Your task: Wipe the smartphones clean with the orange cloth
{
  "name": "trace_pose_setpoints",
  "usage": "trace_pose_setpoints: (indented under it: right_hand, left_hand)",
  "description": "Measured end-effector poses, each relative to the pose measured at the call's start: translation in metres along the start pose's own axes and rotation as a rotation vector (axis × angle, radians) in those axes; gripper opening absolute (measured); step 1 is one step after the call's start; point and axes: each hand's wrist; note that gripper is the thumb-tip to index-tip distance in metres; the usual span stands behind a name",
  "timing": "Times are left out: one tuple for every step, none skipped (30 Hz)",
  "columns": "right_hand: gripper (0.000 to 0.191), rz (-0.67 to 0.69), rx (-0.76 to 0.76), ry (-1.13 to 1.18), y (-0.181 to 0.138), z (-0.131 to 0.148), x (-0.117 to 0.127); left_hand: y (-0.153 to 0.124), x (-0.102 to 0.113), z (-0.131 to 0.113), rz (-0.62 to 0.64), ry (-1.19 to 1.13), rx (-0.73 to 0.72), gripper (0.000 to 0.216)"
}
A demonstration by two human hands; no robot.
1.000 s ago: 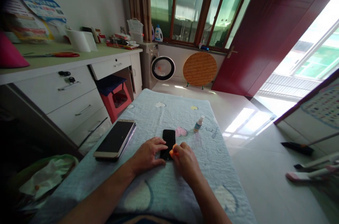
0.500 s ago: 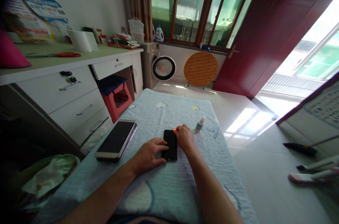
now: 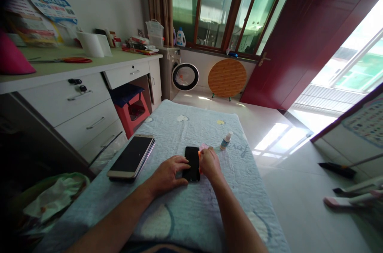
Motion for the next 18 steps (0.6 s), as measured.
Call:
trace_pose_setpoints:
  right_hand:
    - [0.026,0.000,-0.002,0.005,-0.004,-0.001,0.001]
    - [0.026,0.000,-0.003,0.010,-0.008,-0.002,0.001]
    - [0.026,0.004,0.000,0.016,-0.012,-0.003,0.002]
    - [0.027,0.008,0.006,0.023,-0.016,-0.004,0.002]
    - [0.027,0.014,0.014,0.032,-0.020,-0.004,0.002]
    - [0.028,0.020,0.020,0.042,-0.024,-0.005,0.003]
    - [0.029,0.026,0.021,0.054,-0.028,-0.005,0.004]
    - [0.029,0.030,0.018,0.069,-0.032,-0.005,0.005]
    - [0.029,0.030,0.012,0.083,-0.036,-0.005,0.006]
    - [0.029,0.029,0.008,0.093,-0.039,-0.005,0.007]
    - [0.029,0.029,0.009,0.101,-0.043,-0.005,0.008]
    - [0.029,0.027,0.012,0.109,-0.047,-0.004,0.008]
    - [0.028,0.025,0.016,0.118,-0.051,-0.004,0.009]
    - [0.028,0.023,0.018,0.127,-0.056,-0.004,0.009]
    - [0.027,0.022,0.018,0.138,-0.060,-0.004,0.010]
    - [0.027,0.023,0.017,0.148,-0.065,-0.004,0.010]
    - [0.026,0.026,0.015,0.157,-0.070,-0.003,0.011]
    - [0.026,0.032,0.013,0.165,-0.074,-0.003,0.012]
  left_hand:
    - [0.000,0.000,0.000,-0.001,-0.001,-0.001,0.045]
    - [0.000,0.000,-0.001,-0.003,-0.003,-0.002,0.044]
    - [0.000,0.000,-0.001,-0.006,-0.004,-0.003,0.044]
    - [0.000,-0.001,-0.001,-0.012,-0.004,-0.002,0.044]
    - [0.000,-0.001,-0.001,-0.019,-0.004,-0.001,0.044]
    - [-0.001,-0.001,-0.001,-0.025,-0.003,0.002,0.044]
    - [-0.001,-0.001,-0.001,-0.030,-0.002,0.005,0.044]
    - [-0.001,-0.002,-0.001,-0.034,-0.001,0.008,0.044]
    - [-0.001,-0.002,-0.001,-0.037,0.001,0.009,0.044]
    - [-0.002,-0.002,-0.001,-0.038,0.004,0.010,0.044]
    - [-0.002,-0.002,-0.002,-0.039,0.008,0.011,0.043]
    - [-0.002,-0.002,-0.002,-0.040,0.011,0.012,0.043]
    - [-0.002,-0.001,-0.003,-0.041,0.016,0.013,0.043]
    - [-0.002,-0.001,-0.003,-0.041,0.020,0.015,0.042]
    - [-0.002,-0.001,-0.003,-0.039,0.024,0.016,0.042]
    - [-0.002,-0.001,-0.004,-0.039,0.028,0.017,0.042]
    - [-0.002,-0.001,-0.004,-0.038,0.031,0.018,0.042]
    - [-0.002,-0.001,-0.004,-0.039,0.036,0.019,0.043]
Point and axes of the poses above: each hand's wrist, its own y-axis towards the middle knuckle, its own x-axis out of the back of the hand, z = x × y, and after that the axes turned 2 degrees about -z, right-handed
